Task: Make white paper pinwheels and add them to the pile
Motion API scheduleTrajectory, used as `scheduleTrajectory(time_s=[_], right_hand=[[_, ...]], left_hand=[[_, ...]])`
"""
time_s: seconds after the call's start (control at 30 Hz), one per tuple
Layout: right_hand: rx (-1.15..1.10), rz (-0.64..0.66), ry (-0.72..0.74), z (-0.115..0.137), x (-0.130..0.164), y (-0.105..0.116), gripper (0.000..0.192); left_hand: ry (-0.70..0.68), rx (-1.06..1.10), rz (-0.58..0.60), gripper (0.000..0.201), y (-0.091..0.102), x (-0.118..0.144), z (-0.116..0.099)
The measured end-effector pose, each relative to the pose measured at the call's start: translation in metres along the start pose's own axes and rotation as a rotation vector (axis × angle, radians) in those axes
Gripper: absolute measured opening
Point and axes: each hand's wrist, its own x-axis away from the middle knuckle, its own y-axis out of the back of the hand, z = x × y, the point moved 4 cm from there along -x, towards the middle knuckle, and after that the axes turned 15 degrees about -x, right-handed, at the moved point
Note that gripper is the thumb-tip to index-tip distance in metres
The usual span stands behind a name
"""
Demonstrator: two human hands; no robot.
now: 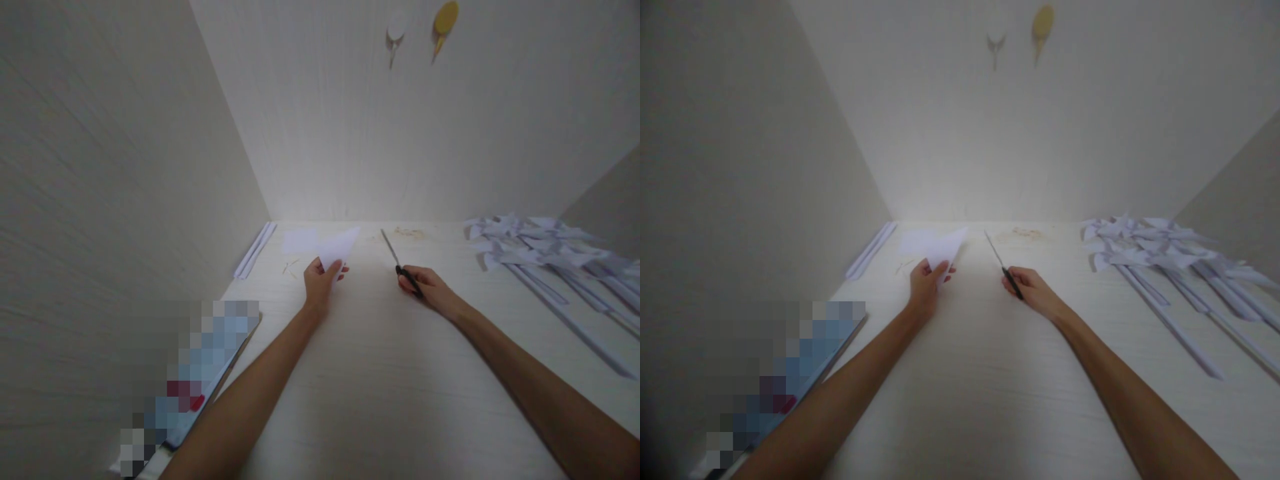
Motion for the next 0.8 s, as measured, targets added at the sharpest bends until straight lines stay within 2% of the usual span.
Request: scheduleTrajectory(time_s=[0.1,0.17,0.3,0.53,0.8], right_hand=[[0.078,0.155,-0.051,0.007,0.004,-0.012,0.035],[0.106,0.194,-0.106,0.009,0.006,-0.016,0.036],[0.141,0.235,-0.193,0.007,0.007,-0.021,0.037],[0.178,0.28,-0.198,0.003,0.006,-0.02,0.037],[0.179,0.286,-0.219,0.003,0.006,-0.021,0.036]], left_hand=[[-0.006,0.001,0.006,0.029,0.0,0.001,-0.003],[-0.006,0.005,0.009,0.031,-0.001,0.002,-0.004],[-0.012,0.013,0.041,0.031,-0.002,0.003,-0.004],[-0.045,0.033,0.114,0.031,-0.006,0.004,-0.003],[-0.032,0.045,0.112,0.031,-0.006,0.002,-0.001]])
